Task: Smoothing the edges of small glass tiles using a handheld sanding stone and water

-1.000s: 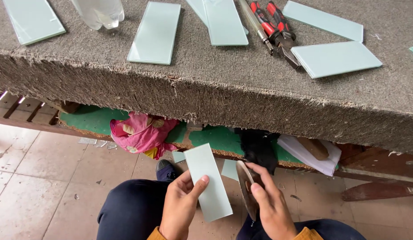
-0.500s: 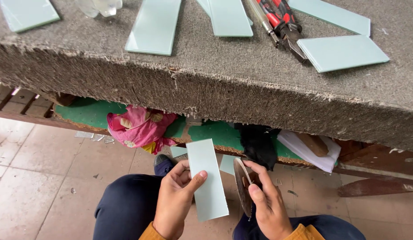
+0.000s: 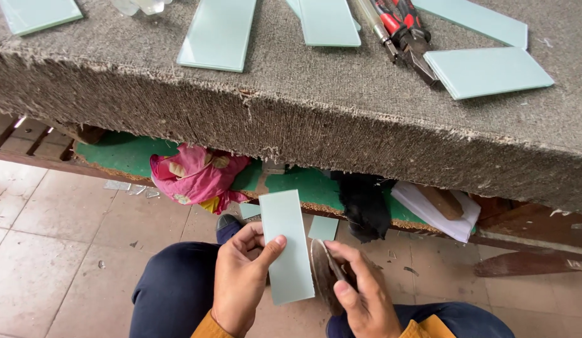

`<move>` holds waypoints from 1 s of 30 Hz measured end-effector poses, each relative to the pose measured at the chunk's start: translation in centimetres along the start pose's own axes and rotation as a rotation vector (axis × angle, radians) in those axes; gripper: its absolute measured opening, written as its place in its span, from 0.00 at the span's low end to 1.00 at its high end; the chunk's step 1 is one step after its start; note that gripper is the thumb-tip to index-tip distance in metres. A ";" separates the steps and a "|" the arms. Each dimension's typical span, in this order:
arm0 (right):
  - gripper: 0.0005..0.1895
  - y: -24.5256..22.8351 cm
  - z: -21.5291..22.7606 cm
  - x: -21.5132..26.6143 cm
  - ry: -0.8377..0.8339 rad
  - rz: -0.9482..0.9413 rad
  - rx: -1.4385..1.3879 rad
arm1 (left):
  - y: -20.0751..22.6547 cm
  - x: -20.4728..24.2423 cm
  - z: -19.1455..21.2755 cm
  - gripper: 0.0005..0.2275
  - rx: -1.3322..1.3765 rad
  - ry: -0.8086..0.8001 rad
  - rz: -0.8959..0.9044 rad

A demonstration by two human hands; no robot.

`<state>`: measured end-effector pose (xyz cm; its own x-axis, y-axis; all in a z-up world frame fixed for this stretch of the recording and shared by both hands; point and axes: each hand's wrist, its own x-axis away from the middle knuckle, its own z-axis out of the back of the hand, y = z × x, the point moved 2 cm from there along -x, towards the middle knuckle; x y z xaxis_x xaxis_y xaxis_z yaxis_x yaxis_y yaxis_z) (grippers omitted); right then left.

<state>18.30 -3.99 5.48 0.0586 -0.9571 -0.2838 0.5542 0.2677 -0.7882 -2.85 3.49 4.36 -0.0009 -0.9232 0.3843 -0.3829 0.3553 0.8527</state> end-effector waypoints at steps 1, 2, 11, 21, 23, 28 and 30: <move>0.36 -0.3 -0.2 -0.1 -0.001 0.079 0.039 | 0.1 -0.1 0.1 0.07 0.019 0.013 -0.014; 0.36 -0.5 -0.3 0.1 0.000 0.079 0.040 | 0.4 0.0 -0.1 0.07 0.019 0.011 -0.013; 0.32 0.0 -1.4 -0.5 0.214 0.207 0.175 | -3.2 0.4 -0.4 0.04 -0.026 -0.176 -0.022; 0.32 -0.1 -0.7 0.0 0.374 0.258 0.248 | -3.4 1.3 -0.9 0.02 -0.186 -0.334 -0.097; 0.32 -0.7 -1.0 0.4 0.348 0.314 0.269 | -3.0 0.6 -0.6 0.03 -0.149 -0.342 -0.126; 0.33 1.9 0.2 -1.2 0.529 0.215 0.281 | -4.6 2.2 -2.0 0.02 -0.278 -0.339 -0.073; 0.29 1.5 -0.7 0.5 0.498 0.191 0.252 | -4.4 1.9 -1.4 0.04 -0.248 -0.348 -0.090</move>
<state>18.58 -3.95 3.80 -0.1865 -0.7109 -0.6781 0.7558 0.3372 -0.5614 0.16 0.40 1.80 -0.3054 -0.9312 0.1989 -0.1626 0.2568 0.9527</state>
